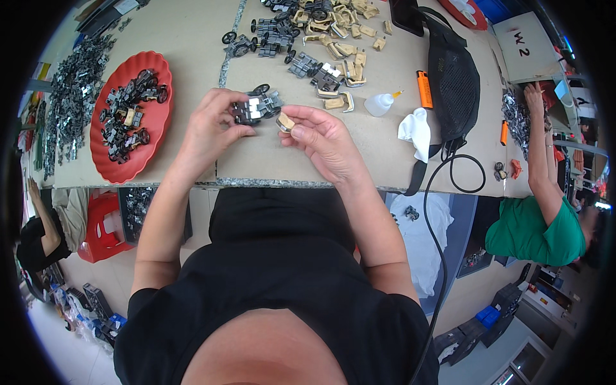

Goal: Assembling small plastic components by applying glue and joining parts together at a workbench.

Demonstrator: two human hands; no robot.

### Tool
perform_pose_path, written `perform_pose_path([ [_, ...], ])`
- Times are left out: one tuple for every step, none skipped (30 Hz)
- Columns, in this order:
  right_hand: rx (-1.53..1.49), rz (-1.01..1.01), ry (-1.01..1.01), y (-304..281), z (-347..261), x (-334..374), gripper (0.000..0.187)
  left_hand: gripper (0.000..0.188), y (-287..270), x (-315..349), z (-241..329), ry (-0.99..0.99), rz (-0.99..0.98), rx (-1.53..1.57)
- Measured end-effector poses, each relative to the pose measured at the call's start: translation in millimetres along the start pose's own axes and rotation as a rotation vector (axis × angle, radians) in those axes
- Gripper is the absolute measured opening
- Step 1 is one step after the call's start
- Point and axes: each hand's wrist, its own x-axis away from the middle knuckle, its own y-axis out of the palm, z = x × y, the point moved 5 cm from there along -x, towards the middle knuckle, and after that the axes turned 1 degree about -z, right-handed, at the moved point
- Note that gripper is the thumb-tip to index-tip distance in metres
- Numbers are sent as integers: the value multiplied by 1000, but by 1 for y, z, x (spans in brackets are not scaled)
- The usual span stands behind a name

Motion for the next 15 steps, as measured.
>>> perform_pose_path([
  [46, 22, -42, 1, -2, 0, 38, 46, -2, 1, -3, 1, 30, 122],
  [91, 45, -85, 3, -4, 1, 39, 47, -4, 1, -2, 2, 58, 243],
  [136, 68, -128, 3, -5, 2, 39, 47, -2, 2, -5, -93, 15, 433],
  [177, 53, -156, 5, -5, 2, 40, 47, -1, 6, -5, -190, -29, 622],
  [220, 35, -181, 6, -5, 3, 40, 47, 2, 11, -4, -288, -68, 811],
  [263, 16, -206, 8, -5, 3, 40, 47, 6, 14, -4, -281, -70, 845],
  [287, -2, -226, 9, -4, 3, 40, 47, 14, 16, -6, -273, -72, 879],
  [312, -18, -244, 11, -3, 4, 40, 46, 20, 19, -7, -266, -75, 915],
  [336, -34, -262, 12, -3, 5, 40, 47, 25, 21, -7, -275, -89, 956],
  [339, -32, -266, 13, -2, 5, 40, 47, 28, 21, -8, -276, -83, 950],
  [343, -31, -271, 13, -2, 5, 40, 47, 31, 21, -8, -274, -77, 946],
  [348, -30, -275, 13, -3, 5, 40, 48, 33, 22, -8, -273, -72, 942],
  [352, -24, -274, 12, -2, 5, 40, 47, 34, 22, -9, -272, -74, 950],
  [356, -17, -275, 12, -2, 5, 40, 47, 34, 21, -9, -270, -77, 957],
  [360, -10, -276, 11, -2, 5, 40, 47, 34, 21, -10, -269, -80, 964],
])
